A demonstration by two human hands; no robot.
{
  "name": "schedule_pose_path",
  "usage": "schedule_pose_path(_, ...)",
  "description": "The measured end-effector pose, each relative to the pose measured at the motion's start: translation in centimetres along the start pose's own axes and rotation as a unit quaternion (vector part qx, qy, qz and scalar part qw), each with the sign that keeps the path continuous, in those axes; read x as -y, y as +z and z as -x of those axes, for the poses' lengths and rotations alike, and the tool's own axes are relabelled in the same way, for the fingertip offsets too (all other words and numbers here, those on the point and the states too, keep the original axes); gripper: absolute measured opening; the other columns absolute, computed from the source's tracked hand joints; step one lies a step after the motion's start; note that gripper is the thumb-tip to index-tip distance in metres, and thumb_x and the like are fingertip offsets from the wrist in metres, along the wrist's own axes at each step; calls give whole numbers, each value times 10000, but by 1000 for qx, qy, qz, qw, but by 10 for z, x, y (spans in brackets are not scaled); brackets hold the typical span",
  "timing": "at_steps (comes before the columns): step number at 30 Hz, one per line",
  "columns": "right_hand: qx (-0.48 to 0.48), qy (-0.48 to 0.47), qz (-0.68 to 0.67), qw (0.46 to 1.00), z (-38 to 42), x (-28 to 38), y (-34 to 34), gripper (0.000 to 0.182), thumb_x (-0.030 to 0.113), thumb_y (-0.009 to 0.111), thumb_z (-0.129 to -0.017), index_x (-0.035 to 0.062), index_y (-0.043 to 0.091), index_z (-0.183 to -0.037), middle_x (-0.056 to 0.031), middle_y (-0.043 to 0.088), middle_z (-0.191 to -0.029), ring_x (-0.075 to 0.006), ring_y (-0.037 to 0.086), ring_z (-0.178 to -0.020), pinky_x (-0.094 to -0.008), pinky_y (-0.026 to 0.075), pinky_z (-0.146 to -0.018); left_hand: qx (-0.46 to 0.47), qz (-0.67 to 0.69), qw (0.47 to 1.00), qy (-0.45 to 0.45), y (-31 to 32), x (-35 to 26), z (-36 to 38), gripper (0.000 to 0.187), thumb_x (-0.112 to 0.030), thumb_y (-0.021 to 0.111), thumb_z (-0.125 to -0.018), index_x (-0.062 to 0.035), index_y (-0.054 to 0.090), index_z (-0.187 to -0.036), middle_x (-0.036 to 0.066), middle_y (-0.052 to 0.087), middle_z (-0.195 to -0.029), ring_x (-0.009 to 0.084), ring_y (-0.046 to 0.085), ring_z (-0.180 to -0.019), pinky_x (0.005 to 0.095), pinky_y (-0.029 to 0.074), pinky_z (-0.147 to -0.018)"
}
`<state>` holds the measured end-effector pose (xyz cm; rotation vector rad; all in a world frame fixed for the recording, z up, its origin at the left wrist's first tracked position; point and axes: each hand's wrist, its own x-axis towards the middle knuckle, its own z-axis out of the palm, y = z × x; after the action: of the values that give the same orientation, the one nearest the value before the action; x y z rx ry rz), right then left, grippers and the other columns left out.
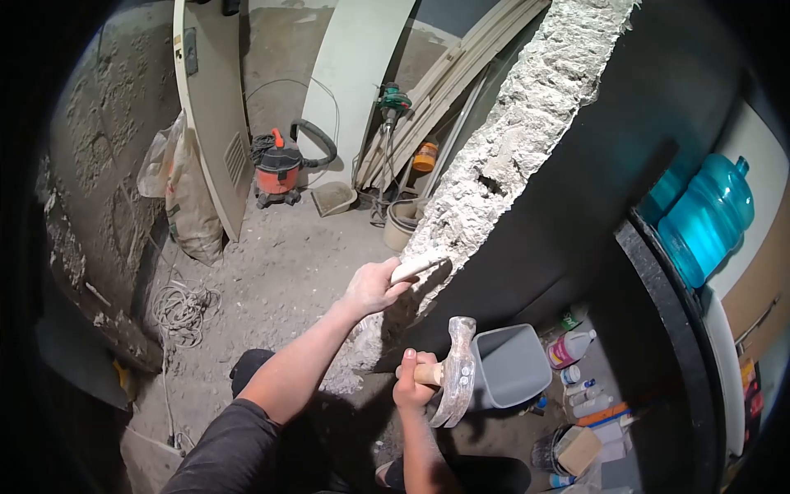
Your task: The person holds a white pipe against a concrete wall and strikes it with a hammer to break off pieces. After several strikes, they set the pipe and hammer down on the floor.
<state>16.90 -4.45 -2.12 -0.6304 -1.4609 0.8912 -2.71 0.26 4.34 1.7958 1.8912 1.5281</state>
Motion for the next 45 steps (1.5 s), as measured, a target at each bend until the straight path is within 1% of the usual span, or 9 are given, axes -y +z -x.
schedule_pose_path(23,-5,-130,91,987,-40,-14,16,220,71,577,-979,58,444,-803,-12,496,-622,-93,443,-515,-258,363,-492,-26,-15,997,-74,30,13,-22,282,-217,725,-810,-59,640,-1028,243,684,-888,443,655,-887,510,526,-791)
schedule_pose_path(26,28,158,270,949,-48,-29,18,301,245,697,-916,-42,611,-917,-120,664,-730,-237,628,-601,-373,492,-589,-16,-7,997,-79,25,4,-23,276,-209,723,-822,-35,630,-1015,253,685,-889,448,658,-886,511,528,-808)
schedule_pose_path(30,-92,-231,243,938,-53,-4,29,349,289,704,-914,-58,678,-882,-157,691,-760,-290,676,-689,-397,534,-691,0,-3,996,-84,22,3,-21,269,-214,715,-839,-14,626,-997,262,688,-897,448,662,-897,507,531,-828)
schedule_pose_path(32,11,-28,242,970,-33,-22,3,173,175,638,-959,29,555,-918,-79,594,-694,-168,575,-628,-309,480,-615,2,1,996,-93,19,-2,-21,271,-217,714,-840,-13,627,-995,261,689,-898,446,663,-901,507,531,-833)
schedule_pose_path(35,-15,-201,-89,975,-48,4,22,91,70,591,-957,37,517,-915,-40,527,-652,-96,490,-572,-252,409,-503,3,-3,995,-104,21,-4,-22,266,-222,712,-842,-11,634,-985,261,691,-902,442,665,-904,507,530,-839)
schedule_pose_path(40,-14,159,176,971,-49,-45,14,257,193,692,-936,11,594,-782,-29,578,-609,-99,546,-483,-270,414,-447,-17,9,995,-99,20,-10,-20,250,-224,709,-841,-12,655,-964,263,693,-906,439,669,-900,507,533,-836)
schedule_pose_path(42,-15,52,248,967,-38,-42,2,279,195,700,-928,12,594,-745,-23,564,-574,-99,543,-479,-277,419,-443,-6,13,990,-141,18,-13,-20,257,-206,708,-818,-22,655,-989,256,683,-907,449,651,-925,497,528,-826)
schedule_pose_path(43,-33,134,190,972,-37,-10,6,505,346,751,-879,-97,590,-697,-210,626,-632,-330,652,-619,-481,488,-614,-15,12,989,-146,16,-12,-22,257,-206,708,-818,-22,655,-989,256,683,-907,449,651,-925,497,528,-826)
schedule_pose_path(45,-54,97,120,987,-30,3,2,355,263,721,-912,-35,589,-770,-125,620,-633,-225,619,-580,-380,477,-560,-14,32,992,-118,19,-12,-18,266,-211,710,-820,-16,655,-992,263,682,-913,451,652,-922,498,527,-832)
